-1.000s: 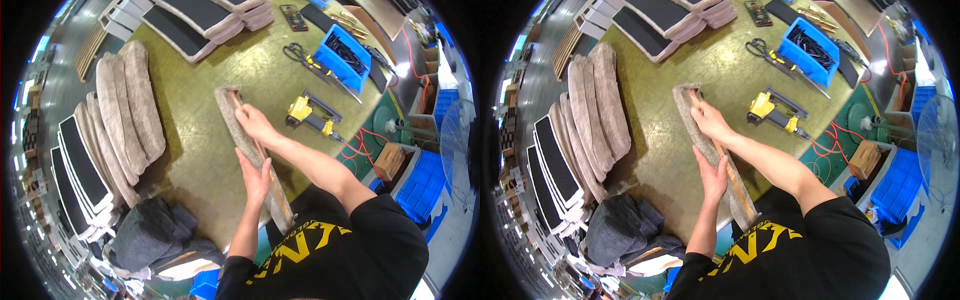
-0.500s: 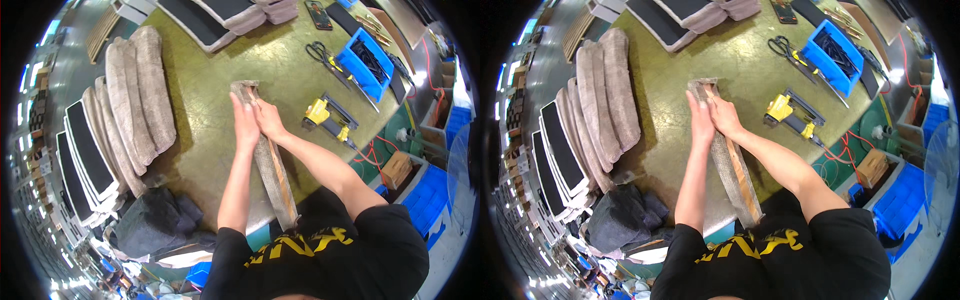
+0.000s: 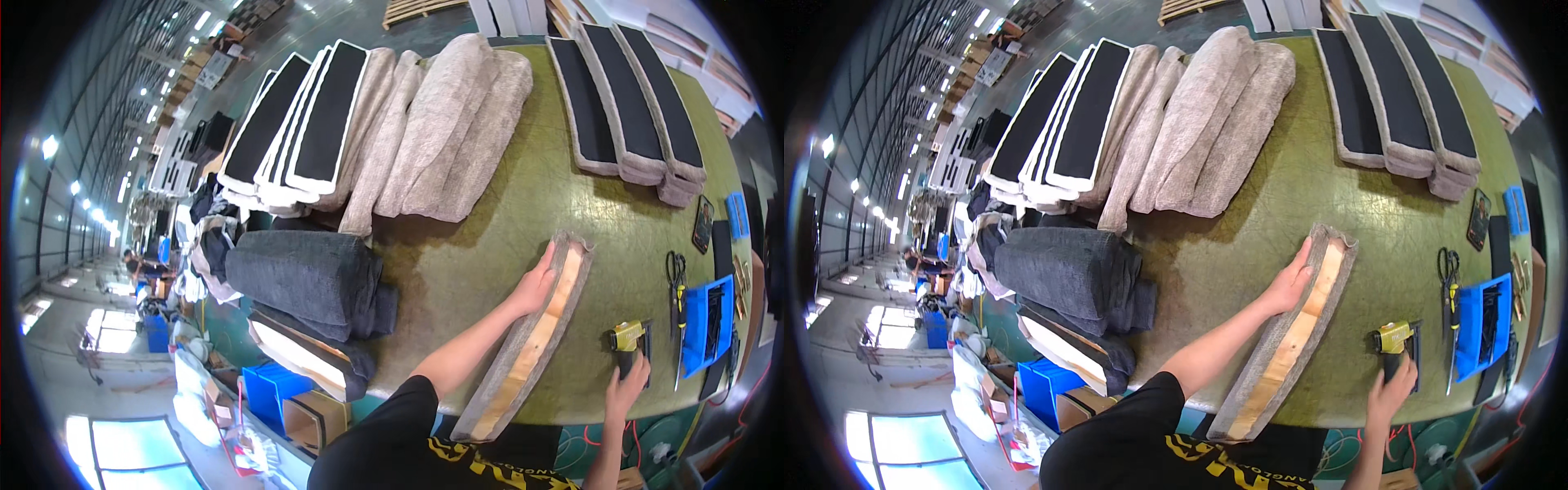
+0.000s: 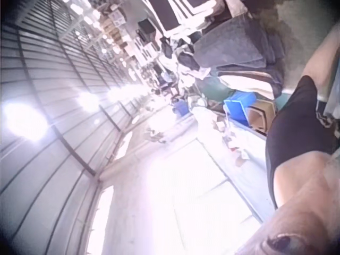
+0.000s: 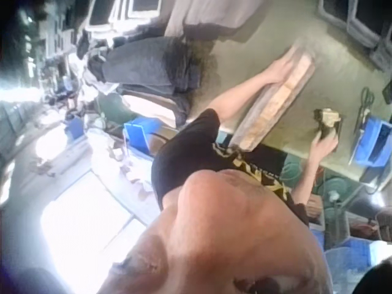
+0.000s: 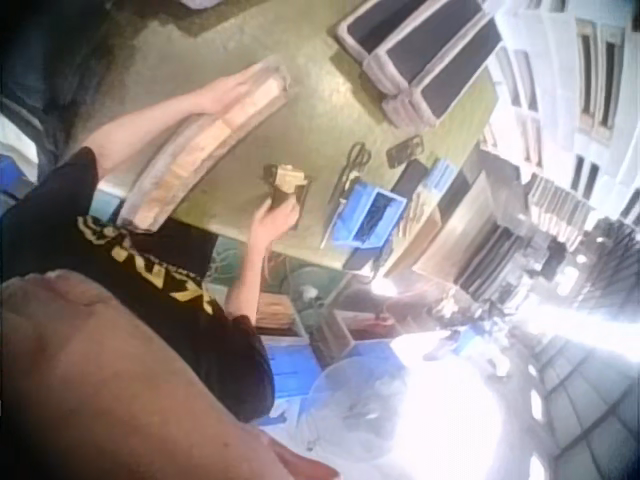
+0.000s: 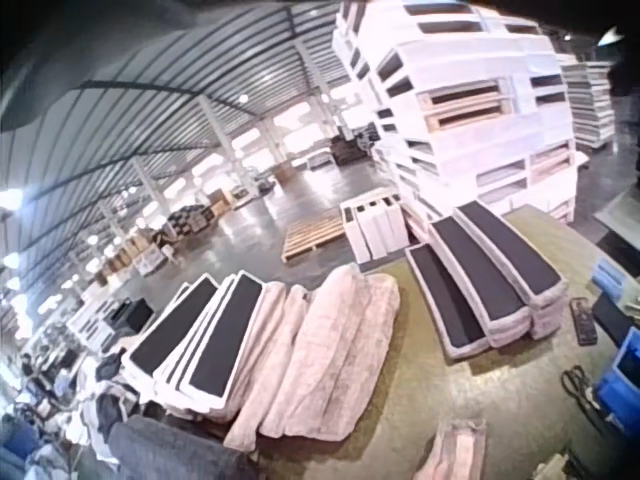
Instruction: Applying and stapling fabric and backing materials to wooden furniture components using a pneumatic staple gun.
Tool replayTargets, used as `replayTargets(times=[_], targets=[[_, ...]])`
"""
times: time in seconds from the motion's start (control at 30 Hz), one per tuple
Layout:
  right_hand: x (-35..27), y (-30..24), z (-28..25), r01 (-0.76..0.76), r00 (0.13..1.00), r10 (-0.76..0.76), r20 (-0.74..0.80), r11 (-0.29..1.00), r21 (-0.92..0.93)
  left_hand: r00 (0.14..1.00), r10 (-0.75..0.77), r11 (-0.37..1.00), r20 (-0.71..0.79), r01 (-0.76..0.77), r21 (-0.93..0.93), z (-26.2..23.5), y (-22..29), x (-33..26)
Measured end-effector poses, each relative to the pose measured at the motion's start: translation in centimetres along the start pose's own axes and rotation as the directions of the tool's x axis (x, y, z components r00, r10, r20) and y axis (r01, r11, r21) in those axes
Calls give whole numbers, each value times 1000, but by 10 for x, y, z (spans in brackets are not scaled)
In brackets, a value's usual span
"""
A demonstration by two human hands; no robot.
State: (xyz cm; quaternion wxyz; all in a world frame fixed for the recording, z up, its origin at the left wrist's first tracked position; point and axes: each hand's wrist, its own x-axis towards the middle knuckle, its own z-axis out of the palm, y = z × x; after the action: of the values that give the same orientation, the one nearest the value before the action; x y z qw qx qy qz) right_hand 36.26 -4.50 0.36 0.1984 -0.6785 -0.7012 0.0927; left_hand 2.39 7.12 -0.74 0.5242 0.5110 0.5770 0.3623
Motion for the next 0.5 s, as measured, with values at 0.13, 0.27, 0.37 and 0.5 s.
replayTargets(times=[0.13, 0.27, 0.37, 0.5], targets=[[-26, 41, 6, -105, 966, 126, 225, 989, -102, 999, 41, 984, 32, -35, -177, 6, -24, 6], [6, 43, 12, -87, 965, 111, 239, 990, -108, 996, 78, 997, 35, -77, -29, 12, -50, 18], [53, -2, -1, -406, 854, 296, 428, 893, 193, 997, 57, 996, -48, -60, -68, -14, -54, 15], [120, -44, -59, -696, 562, 269, 782, 665, 271, 996, 46, 973, -77, -62, -223, -16, -39, 11]])
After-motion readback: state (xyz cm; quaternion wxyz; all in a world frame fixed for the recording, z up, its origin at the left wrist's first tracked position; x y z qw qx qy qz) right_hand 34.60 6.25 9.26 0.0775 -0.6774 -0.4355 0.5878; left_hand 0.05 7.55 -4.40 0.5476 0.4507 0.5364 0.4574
